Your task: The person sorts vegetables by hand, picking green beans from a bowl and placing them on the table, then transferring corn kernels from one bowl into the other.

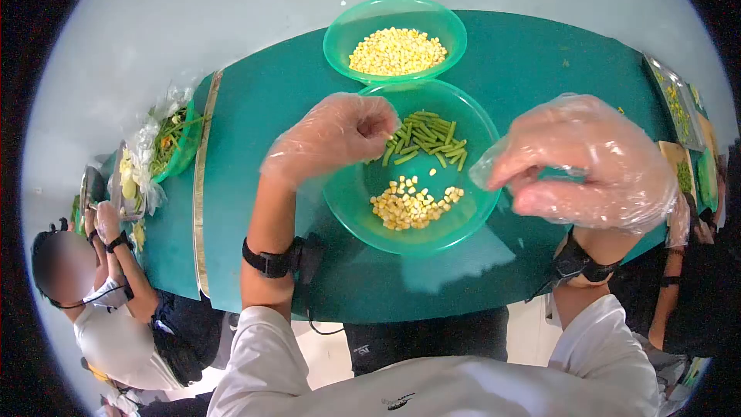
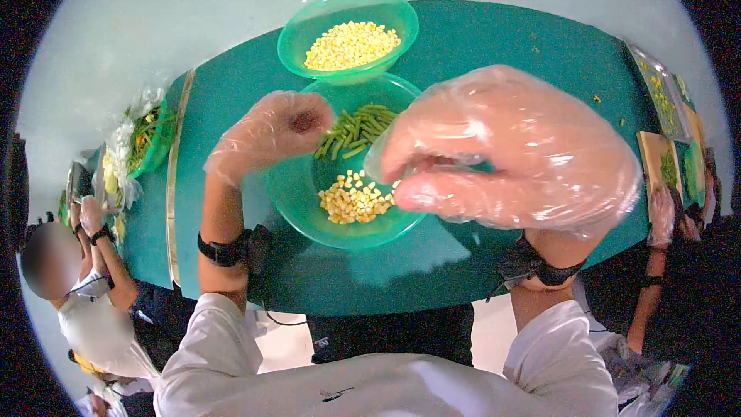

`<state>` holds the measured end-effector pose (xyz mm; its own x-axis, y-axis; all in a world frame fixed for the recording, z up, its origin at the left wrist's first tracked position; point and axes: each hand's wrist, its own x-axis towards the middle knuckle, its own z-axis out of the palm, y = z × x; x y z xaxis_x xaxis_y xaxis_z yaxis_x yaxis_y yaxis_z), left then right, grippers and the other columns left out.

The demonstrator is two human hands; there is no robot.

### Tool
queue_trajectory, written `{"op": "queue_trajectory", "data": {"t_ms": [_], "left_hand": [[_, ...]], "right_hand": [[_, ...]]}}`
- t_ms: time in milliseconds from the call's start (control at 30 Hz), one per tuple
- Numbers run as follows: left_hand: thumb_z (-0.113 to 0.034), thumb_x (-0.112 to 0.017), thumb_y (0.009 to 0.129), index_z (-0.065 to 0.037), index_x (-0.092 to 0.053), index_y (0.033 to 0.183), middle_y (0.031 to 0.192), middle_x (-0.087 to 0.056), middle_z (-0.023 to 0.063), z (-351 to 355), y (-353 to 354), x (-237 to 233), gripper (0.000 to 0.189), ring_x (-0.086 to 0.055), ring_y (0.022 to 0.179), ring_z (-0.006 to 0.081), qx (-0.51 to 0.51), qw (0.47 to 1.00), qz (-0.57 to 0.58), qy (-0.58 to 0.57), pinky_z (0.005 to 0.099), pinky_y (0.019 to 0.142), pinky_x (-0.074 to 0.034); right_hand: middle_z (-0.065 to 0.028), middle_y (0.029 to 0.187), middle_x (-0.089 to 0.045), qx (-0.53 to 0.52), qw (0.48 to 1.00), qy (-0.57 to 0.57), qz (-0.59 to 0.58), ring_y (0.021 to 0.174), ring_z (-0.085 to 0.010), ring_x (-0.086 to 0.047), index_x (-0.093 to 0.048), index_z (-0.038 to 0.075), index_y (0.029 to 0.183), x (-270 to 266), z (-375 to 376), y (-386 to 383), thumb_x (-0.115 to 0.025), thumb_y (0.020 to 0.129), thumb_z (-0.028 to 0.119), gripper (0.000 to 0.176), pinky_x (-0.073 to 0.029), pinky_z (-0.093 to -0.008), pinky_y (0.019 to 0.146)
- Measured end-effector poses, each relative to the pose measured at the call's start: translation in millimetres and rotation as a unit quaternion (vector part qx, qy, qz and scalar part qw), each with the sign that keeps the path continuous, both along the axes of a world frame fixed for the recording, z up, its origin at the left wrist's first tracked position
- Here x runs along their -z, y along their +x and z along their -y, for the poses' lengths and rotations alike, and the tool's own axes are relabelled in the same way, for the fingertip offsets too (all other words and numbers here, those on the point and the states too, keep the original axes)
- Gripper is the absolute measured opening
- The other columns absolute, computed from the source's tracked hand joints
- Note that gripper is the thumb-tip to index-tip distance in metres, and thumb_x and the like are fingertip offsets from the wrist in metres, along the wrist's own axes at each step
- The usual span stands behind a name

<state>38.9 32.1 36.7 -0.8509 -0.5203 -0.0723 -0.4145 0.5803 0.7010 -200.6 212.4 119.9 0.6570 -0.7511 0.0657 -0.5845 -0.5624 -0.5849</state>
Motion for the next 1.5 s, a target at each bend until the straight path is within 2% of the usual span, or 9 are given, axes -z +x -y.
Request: {"op": "queue_trajectory", "data": {"t_ms": [233, 400, 567, 700, 800, 1100, 1200, 1267, 1500], "left_hand": [[-0.013, -0.071, 0.086, -0.002, -0.070, 0.100, 0.086, -0.070, 0.0061, -3, -7, -7, 0.018, -0.062, 0.077, 0.0142, 0.048, 0.997, 0.054, 0.001, 0.0322, 0.072, -0.052], [-0.017, -0.067, 0.084, -0.002, -0.072, 0.096, 0.083, -0.070, 0.0135, -6, -9, -7, 0.020, -0.067, 0.079, 0.0288, 0.093, 0.994, 0.046, -0.032, 0.0393, 0.074, -0.053], [-0.019, -0.068, 0.083, -0.002, -0.071, 0.093, 0.084, -0.070, 0.0159, -3, -17, -31, 0.020, -0.068, 0.080, 0.0318, 0.043, 0.995, -0.007, -0.095, 0.0403, 0.075, -0.053], [-0.020, -0.069, 0.086, -0.002, -0.070, 0.093, 0.083, -0.070, 0.0152, 14, -20, -24, 0.020, -0.068, 0.077, 0.0251, -0.072, 0.974, -0.139, -0.165, 0.0374, 0.074, -0.055], [-0.021, -0.070, 0.088, -0.002, -0.070, 0.095, 0.082, -0.070, 0.0147, 44, -30, -4, 0.020, -0.068, 0.076, 0.0213, -0.115, 0.955, -0.181, -0.206, 0.0358, 0.073, -0.055], [-0.029, -0.068, 0.088, 0.000, -0.071, 0.100, 0.086, -0.070, 0.0160, 70, -33, 21, 0.032, -0.067, 0.081, 0.0226, -0.115, 0.976, -0.058, -0.173, 0.0367, 0.079, -0.053], [-0.030, -0.067, 0.091, -0.001, -0.072, 0.112, 0.099, -0.073, 0.0186, 76, -35, 37, 0.036, -0.070, 0.091, 0.0246, -0.117, 0.955, -0.147, -0.228, 0.0367, 0.087, -0.054], [-0.030, -0.066, 0.093, -0.001, -0.069, 0.120, 0.108, -0.073, 0.0191, 72, -30, 32, 0.040, -0.070, 0.098, 0.0254, -0.128, 0.970, -0.129, -0.161, 0.0365, 0.091, -0.053], [-0.030, -0.065, 0.097, -0.001, -0.067, 0.127, 0.112, -0.073, 0.0183, 62, -20, 13, 0.042, -0.069, 0.100, 0.0237, -0.045, 0.976, -0.070, -0.200, 0.0358, 0.091, -0.052]], "right_hand": [[-0.0140, 0.079, -0.064, -0.012, 1.000, -0.023, -0.004, 0.076, -0.0345, -0.066, -0.067, 0.007, 0.093, -3, -20, -7, -0.069, 0.088, 0.023, 0.017, -0.053, -0.0441, 0.069], [-0.0129, 0.079, -0.064, -0.054, 0.998, -0.041, 0.013, 0.076, -0.0331, -0.066, -0.068, 0.009, 0.092, -23, -27, -29, -0.072, 0.085, 0.022, 0.016, -0.053, -0.0426, 0.069], [-0.0110, 0.080, -0.063, -0.106, 0.976, -0.137, 0.131, 0.076, -0.0297, -0.065, -0.067, 0.010, 0.095, -44, -54, -42, -0.075, 0.082, 0.019, 0.017, -0.052, -0.0393, 0.067], [-0.0021, 0.085, -0.061, -0.039, 0.868, -0.346, 0.355, 0.078, -0.0166, -0.061, -0.064, 0.006, 0.115, -47, -83, 1, -0.066, 0.089, 0.009, 0.026, -0.047, -0.0280, 0.061], [-0.0036, 0.089, -0.062, 0.002, 0.764, -0.481, 0.430, 0.084, -0.0178, -0.061, -0.064, 0.005, 0.114, -30, -91, 19, -0.065, 0.089, 0.011, 0.025, -0.046, -0.0302, 0.068], [-0.0081, 0.102, -0.066, 0.116, 0.624, -0.672, 0.381, 0.102, -0.0215, -0.062, -0.066, 0.003, 0.109, 18, -82, 54, -0.065, 0.089, 0.018, 0.025, -0.045, -0.0368, 0.091], [-0.0095, 0.107, -0.067, 0.143, 0.595, -0.706, 0.358, 0.108, -0.0228, -0.062, -0.067, 0.002, 0.107, 19, -80, 59, -0.064, 0.089, 0.021, 0.026, -0.044, -0.0390, 0.099], [-0.0105, 0.109, -0.068, 0.158, 0.578, -0.728, 0.333, 0.112, -0.0236, -0.062, -0.067, 0.002, 0.106, 17, -77, 60, -0.064, 0.089, 0.022, 0.026, -0.044, -0.0405, 0.104], [-0.0118, 0.109, -0.067, 0.111, 0.647, -0.623, 0.426, 0.113, -0.0223, -0.061, -0.064, -0.001, 0.108, 28, -103, 43, -0.064, 0.090, 0.018, 0.026, -0.044, -0.0397, 0.106]]}}
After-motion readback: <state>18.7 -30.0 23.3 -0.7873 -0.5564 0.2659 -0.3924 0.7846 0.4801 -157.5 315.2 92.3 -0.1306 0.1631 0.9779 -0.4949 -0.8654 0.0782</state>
